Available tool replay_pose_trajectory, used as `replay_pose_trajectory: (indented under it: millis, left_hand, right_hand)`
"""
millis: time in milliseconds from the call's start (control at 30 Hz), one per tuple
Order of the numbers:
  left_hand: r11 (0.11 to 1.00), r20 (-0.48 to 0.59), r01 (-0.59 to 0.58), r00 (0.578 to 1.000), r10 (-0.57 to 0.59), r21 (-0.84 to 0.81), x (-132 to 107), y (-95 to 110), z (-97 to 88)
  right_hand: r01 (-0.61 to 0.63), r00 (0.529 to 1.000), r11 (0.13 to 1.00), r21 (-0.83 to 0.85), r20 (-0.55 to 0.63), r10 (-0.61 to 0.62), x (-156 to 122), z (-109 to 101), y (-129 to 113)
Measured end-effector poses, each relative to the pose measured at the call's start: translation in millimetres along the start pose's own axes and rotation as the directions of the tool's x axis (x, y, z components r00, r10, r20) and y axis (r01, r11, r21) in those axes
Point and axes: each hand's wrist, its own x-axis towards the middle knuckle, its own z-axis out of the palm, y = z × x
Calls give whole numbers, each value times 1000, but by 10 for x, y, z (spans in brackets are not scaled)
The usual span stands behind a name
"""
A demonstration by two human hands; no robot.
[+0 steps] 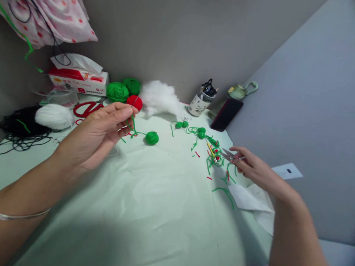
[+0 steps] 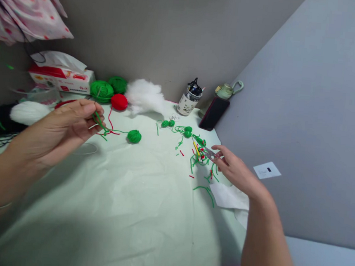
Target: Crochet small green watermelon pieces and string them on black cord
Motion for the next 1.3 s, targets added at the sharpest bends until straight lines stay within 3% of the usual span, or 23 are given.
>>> replay_pose_trajectory:
  millis: [100,200,300,433,533,633,700,800,900,1033,1167,1300]
  left_hand:
    - [1000,10,4,1000,-4,-9,-1,2,3]
    - [1000,15,5,1000,-5,0,-3,7,4]
    - [1000,22,3,1000,-3,14,-5,13,1]
    - [1000,22,-4,1000,3,17,-5,14,-1]
    - [1000,24,5,1000,-5,10,-5,11,5]
    - [1000,7,11,1000,-11,-1,-5,4,10]
    - [1000,-4,16,1000,-16,-9,-3,-3,8]
    - [1000,-9,16,1000,-16,4,5,-14,-1]
    - [999,-28,14,1000,-13,48,15,-18,-7]
    - [998,-44,8,999,-5,68,25,-12,-7]
    - [997,-19,18,1000,-17,71,32,-13,-14]
    - [998,-15,21,1000,-20,58,27,-11,-23]
  right_hand:
    - [48,997,996,76,57,-52,38,-17,41]
    - [-1,999,994,106,51,-4,90,-5,92]
    - [-72,996,997,-6,59,73,129,29,119]
    - [-222,962,943,-248,-212,171,157,81,44]
    - [-197,943,968,-157,-300,143,178,133,-163]
    - [-12,978,997,71,-206,26,210,222,-504]
    - [144,987,960,239,-98,-124,238,295,-766]
    - [300,931,823,482,42,-363,284,387,-1134]
    - [268,846,680,683,171,-506,320,421,-1400]
    - [163,819,591,790,225,-528,349,423,-1563]
    - [181,817,586,790,210,-536,366,493,-1602]
    - [239,847,670,702,186,-497,353,487,-1537]
